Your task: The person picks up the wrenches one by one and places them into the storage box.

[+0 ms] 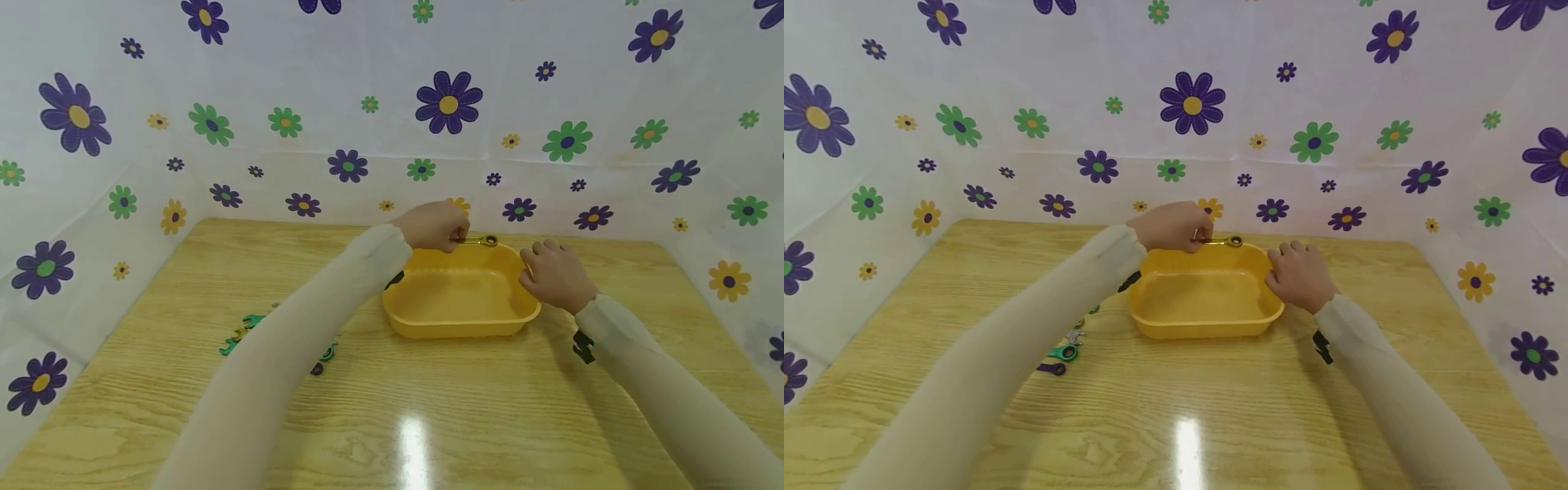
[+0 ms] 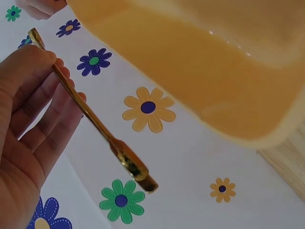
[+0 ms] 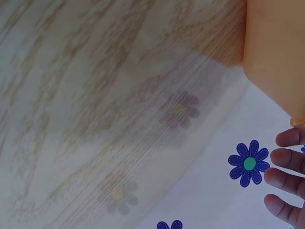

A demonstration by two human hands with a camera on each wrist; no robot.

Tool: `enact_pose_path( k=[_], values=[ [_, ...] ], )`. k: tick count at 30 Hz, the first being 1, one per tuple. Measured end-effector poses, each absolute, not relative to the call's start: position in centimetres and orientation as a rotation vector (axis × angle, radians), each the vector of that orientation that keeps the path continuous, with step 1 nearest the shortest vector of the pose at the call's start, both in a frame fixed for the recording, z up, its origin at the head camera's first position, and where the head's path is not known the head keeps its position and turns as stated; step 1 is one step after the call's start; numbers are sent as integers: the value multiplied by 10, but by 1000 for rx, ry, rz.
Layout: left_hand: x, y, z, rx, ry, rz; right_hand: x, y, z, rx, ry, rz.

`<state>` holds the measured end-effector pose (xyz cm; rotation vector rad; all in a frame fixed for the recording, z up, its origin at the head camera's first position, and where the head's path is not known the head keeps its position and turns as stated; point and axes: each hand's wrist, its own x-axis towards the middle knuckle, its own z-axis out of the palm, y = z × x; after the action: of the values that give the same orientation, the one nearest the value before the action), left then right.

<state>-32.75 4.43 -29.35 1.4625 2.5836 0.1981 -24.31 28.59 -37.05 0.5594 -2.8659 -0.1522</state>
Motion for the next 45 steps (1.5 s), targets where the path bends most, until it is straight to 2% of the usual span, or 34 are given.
enact_pose_path(
  k=[12, 28, 45],
  values=[
    [-336, 74, -316, 1390, 2543, 227, -244, 285, -369, 549, -2864, -152],
    [-339, 87, -337, 1268, 2567, 134, -245, 287, -372, 545, -2877, -169],
    [-339, 99, -356, 1268, 2573, 44, -245, 287, -372, 549, -2858, -154]
  ],
)
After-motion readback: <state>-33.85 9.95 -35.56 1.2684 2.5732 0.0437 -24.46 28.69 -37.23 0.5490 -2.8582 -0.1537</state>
